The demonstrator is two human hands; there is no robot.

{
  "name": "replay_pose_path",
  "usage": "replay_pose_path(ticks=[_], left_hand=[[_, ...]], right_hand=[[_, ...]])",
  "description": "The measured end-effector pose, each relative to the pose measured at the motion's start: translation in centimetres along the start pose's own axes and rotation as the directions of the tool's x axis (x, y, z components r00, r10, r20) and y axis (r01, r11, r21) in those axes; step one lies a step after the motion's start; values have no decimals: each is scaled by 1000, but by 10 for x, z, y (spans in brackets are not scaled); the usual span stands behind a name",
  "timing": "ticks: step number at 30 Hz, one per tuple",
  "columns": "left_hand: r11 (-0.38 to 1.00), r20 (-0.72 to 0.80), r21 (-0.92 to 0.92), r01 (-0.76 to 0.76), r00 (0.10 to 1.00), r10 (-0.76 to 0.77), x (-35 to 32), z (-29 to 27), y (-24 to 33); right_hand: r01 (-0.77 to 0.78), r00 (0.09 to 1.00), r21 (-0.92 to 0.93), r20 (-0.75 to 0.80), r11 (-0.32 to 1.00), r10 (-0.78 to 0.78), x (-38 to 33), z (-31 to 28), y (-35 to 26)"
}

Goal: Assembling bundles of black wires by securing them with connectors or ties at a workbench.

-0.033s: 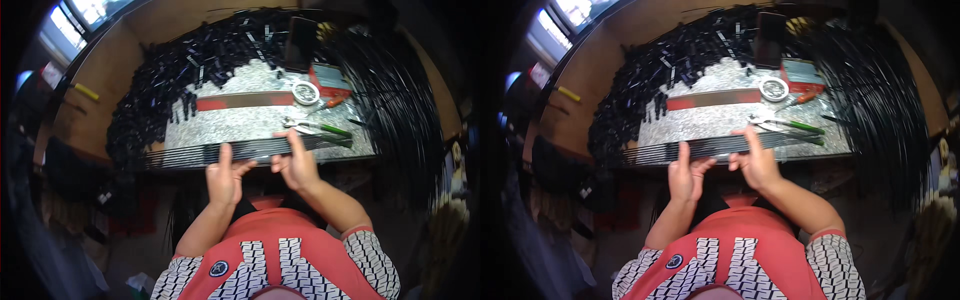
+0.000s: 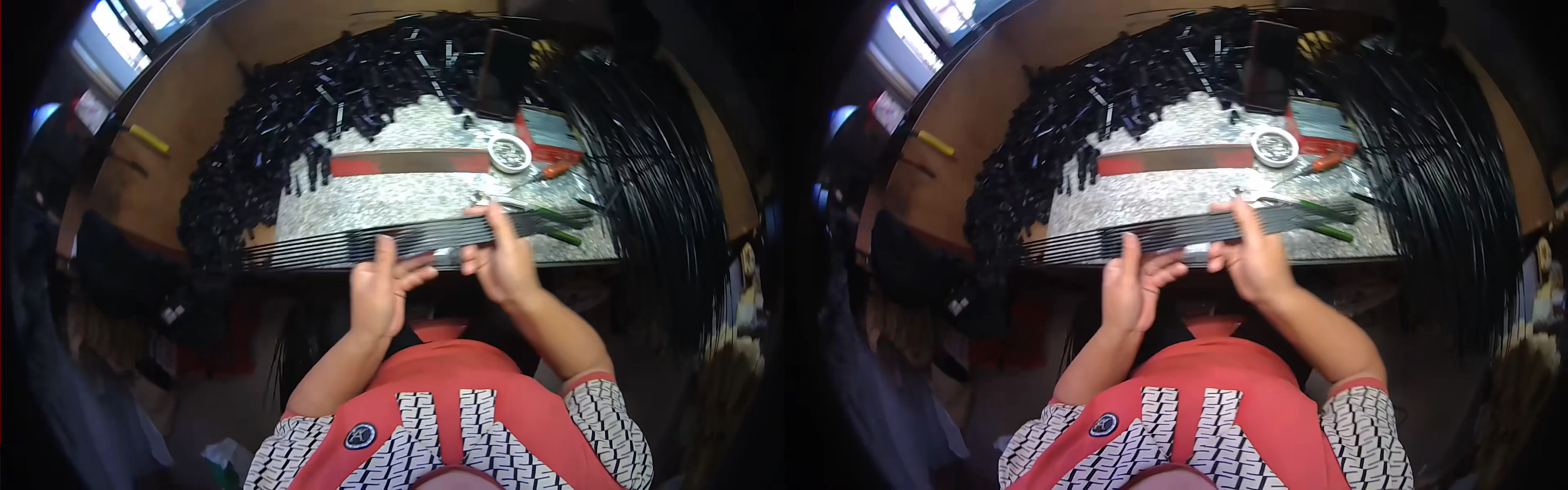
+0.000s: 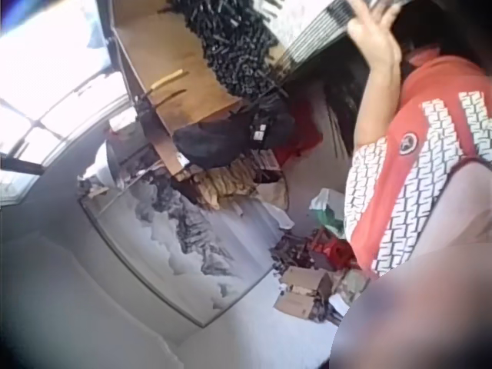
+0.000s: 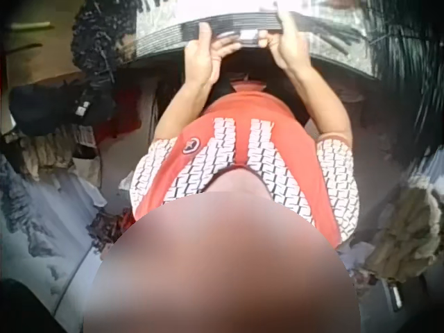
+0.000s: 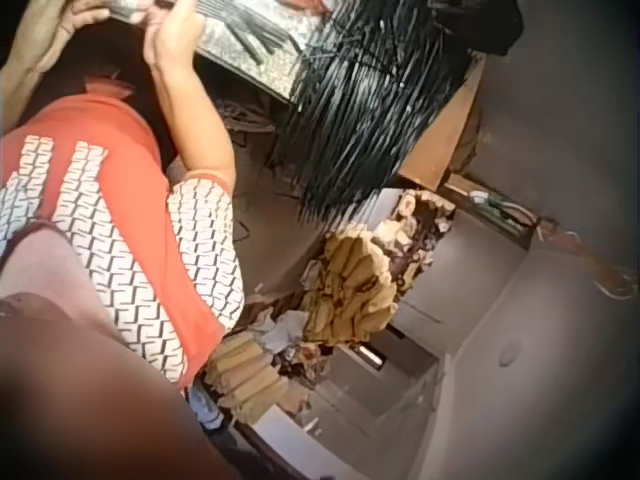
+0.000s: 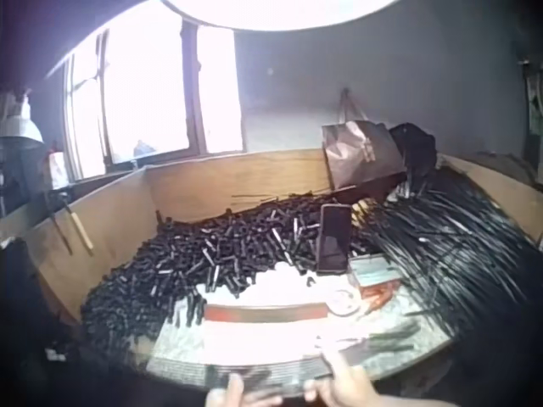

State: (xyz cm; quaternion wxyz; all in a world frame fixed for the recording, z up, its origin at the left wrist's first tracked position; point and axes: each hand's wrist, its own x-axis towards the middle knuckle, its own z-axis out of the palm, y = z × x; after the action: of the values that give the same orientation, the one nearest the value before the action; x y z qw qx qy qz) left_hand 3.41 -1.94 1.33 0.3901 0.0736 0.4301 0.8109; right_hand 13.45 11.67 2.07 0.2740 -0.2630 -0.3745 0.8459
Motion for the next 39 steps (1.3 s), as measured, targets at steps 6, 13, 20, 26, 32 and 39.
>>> replay_pose_path(ticks=[6, 13, 20, 26, 32, 39], left_hand=[[857, 446, 476, 201, 784, -431, -42, -3, 24], [694, 515, 600, -397, 856, 45, -42, 23, 64], [432, 563, 573, -696, 718, 410, 9, 47, 98], [665, 593, 572, -479, 802, 67, 17, 78, 100], [537, 654, 570, -622, 739, 161, 3, 73, 101], [417, 772, 421, -805, 560, 302, -19, 67, 93]], right_hand=[[268, 957, -533, 246, 802, -157, -1, 18, -115], [260, 875, -868, 397, 423, 278, -4, 37, -108], [333, 720, -890, 453, 311, 526, 14, 30, -57], [606, 656, -721, 692, 336, 301, 17, 24, -33], [595, 566, -622, 774, 510, 283, 5, 10, -30], [270, 694, -429, 708, 862, 135, -2, -9, -3]])
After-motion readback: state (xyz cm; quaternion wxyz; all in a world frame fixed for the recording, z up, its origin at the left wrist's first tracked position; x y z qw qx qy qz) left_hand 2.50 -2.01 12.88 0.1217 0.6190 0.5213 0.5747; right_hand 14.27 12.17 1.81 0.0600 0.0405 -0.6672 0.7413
